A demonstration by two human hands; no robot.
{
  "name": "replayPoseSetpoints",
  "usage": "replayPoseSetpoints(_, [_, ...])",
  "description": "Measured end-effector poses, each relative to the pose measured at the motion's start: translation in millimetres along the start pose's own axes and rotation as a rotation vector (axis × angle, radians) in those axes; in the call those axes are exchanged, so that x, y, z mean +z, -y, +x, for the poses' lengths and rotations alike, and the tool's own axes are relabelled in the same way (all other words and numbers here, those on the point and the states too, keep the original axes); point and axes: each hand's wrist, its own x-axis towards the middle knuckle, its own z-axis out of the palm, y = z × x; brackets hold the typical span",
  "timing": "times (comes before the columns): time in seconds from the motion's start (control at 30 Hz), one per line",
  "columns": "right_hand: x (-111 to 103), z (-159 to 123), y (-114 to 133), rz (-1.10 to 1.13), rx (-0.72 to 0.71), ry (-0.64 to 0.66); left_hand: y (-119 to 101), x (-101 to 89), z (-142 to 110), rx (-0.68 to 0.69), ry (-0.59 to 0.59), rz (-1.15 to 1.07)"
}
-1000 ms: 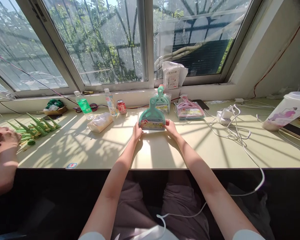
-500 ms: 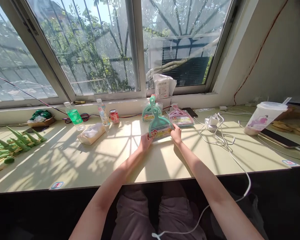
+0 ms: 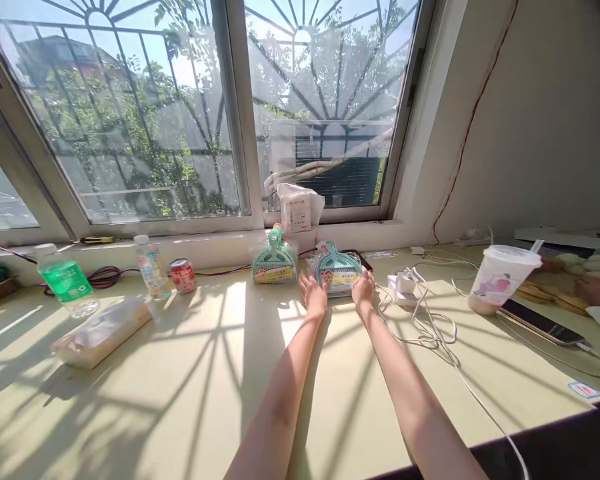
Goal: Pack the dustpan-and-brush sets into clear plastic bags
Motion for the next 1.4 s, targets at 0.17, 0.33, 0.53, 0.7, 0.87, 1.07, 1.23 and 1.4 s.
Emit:
replayPoseSetpoints(0.17, [7,-12,1,-0.044,0.091,0.088,15,9.0,8,-0.058,0.057,-0.178])
replayPoseSetpoints(0.33, [-6,-8,5,-0.058,0.117,0.159,10,6.1,-1,0.109,0.096,-0.046])
replayPoseSetpoints(0.53, [-8,-7,3,-0.009,0.115,0.161,4,2.2,-10,0.120,0.083,0.064])
replayPoseSetpoints(0.7, [-7,-7,2,-0.002,0.126,0.154,3,1.5,-12,0.139,0.121,0.085])
replayPoseSetpoints(0.87, [-6,-10,3,-0.011,0.130,0.148,3,0.3,-13,0.127,0.153,0.068])
replayPoseSetpoints(1.07, [-17,-19,15,-0.243,-0.098,-0.047,3,4.2,-12,0.121,0.164,0.060])
replayPoseSetpoints(1.23, [-18,-33,39,-0.462,-0.393,0.386,3,3.5,-12,0.105,0.184,0.088])
replayPoseSetpoints(1.4, [-12,-37,49,-0.529,-0.313,0.514,1,1.5,-15,0.089,0.199,0.080])
